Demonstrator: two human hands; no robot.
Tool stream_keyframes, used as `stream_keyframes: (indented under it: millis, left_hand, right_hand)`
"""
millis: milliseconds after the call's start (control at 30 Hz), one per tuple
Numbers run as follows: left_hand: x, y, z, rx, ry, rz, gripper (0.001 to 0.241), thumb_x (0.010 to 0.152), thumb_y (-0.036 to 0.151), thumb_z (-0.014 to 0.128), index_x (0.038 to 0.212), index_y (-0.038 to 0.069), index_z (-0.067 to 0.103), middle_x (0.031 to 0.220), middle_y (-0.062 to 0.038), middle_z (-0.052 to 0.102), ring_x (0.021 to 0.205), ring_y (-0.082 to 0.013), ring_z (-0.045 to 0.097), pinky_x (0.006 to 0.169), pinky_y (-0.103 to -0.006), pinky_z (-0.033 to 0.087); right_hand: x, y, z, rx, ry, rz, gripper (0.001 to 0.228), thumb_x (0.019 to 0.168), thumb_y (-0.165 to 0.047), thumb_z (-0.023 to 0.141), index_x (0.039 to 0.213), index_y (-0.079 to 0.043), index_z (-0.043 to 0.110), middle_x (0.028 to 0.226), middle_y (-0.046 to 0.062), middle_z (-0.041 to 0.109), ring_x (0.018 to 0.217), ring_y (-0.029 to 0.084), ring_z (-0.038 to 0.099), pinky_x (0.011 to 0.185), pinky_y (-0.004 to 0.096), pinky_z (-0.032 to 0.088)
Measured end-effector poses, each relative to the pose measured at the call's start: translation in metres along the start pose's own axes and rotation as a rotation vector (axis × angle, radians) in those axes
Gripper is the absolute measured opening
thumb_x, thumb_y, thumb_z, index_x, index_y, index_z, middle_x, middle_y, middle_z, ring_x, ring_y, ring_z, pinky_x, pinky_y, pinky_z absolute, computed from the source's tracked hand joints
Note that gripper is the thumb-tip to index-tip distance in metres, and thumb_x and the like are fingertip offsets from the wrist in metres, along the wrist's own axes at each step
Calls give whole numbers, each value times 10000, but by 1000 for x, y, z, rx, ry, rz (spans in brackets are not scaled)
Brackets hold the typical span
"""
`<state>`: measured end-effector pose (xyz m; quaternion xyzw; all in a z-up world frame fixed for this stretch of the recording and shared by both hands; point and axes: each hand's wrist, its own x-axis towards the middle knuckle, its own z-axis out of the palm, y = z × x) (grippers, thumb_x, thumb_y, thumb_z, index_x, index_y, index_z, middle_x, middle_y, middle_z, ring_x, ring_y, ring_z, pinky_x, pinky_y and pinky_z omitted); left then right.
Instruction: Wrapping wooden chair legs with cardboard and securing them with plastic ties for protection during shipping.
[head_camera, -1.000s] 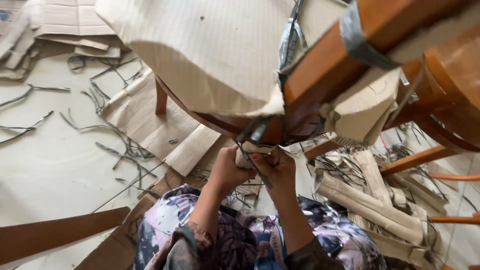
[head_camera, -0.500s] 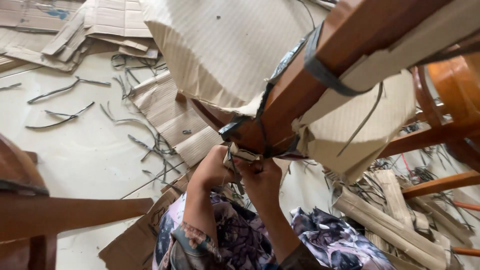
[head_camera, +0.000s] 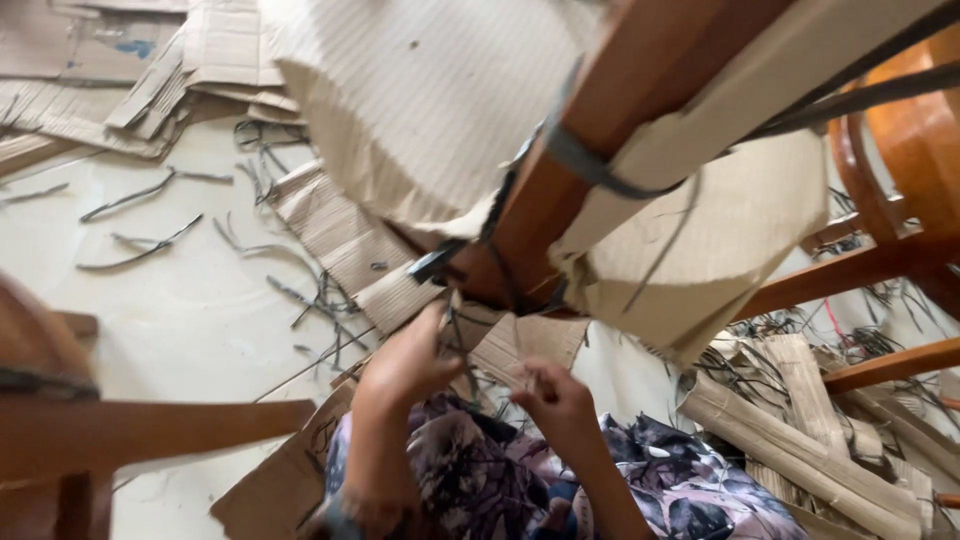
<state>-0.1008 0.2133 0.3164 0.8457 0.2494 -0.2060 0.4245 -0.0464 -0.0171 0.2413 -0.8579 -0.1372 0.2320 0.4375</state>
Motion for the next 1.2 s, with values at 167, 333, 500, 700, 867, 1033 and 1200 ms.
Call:
stream_keyframes:
  millis: [167, 333, 500, 700, 867, 1033, 1200]
  left_hand:
    - [-44, 19, 19, 157, -144, 207, 344, 865, 586, 702, 948, 264, 618, 930, 14, 675, 859, -199, 616, 742, -391, 442]
    - [12, 66, 88, -589, -371, 836, 1078, 754, 328, 835, 1581, 135, 171, 1629, -107, 352, 1524, -320, 352, 1153, -451, 419]
    - [22, 87, 123, -1196, -80, 791, 781, 754, 81, 871, 1421, -1, 474, 1428, -174, 611, 1402, -312, 531, 1185, -399, 423]
    - [21, 97, 113, -1429, 45, 1131, 598, 948, 121, 774, 1466, 44, 486, 1430, -128, 599, 1369, -313, 539, 1178, -475, 438]
    - [25, 94, 117, -1478, 71, 1099, 463, 881, 288, 854, 1028, 63, 478, 1359, -112, 648, 1403, -353, 526, 1178, -522, 460]
    - [44, 74, 121, -1382, 292, 800, 633, 664, -8, 691, 1275, -39, 533, 1001, -111, 721, 866, -230, 683, 661, -333, 608]
    - [45, 59, 65, -1631, 165, 1354, 964, 941, 619, 725, 1606, 55, 312, 1519, -71, 537, 1475, -285, 462, 1263, -488, 420]
  right_hand:
    - [-22, 87, -69, 132, 369, -43, 209, 893, -337, 706, 874, -137, 761, 599, -23, 574, 551, 86, 459, 521, 246, 366]
    - [-26, -18, -140, 306, 683, 59, 228, 948, -112, 623, 1171, -117, 669, 560, -7, 498, 474, 90, 388, 418, 241, 326]
    - [12, -47, -172, 753, 164, -160, 475, 1002, -342, 537, 1334, -12, 617, 536, -80, 246, 403, 55, 180, 352, 219, 158]
    - [56, -25, -162, 1012, 16, -200, 306, 945, -297, 724, 713, -129, 616, 477, -76, 272, 377, 57, 206, 340, 230, 160]
    - [72, 0, -151, 1148, 91, -107, 306, 802, -393, 815, 674, -190, 625, 463, -78, 388, 370, 38, 239, 322, 207, 176]
    - [71, -3, -132, 1258, 164, 5, 311, 807, -339, 804, 652, -210, 567, 485, -84, 285, 391, 45, 181, 343, 208, 146]
    - [52, -70, -101, 1109, -110, -297, 485, 936, -469, 653, 640, -201, 377, 549, -62, 104, 435, 67, 41, 418, 259, 52]
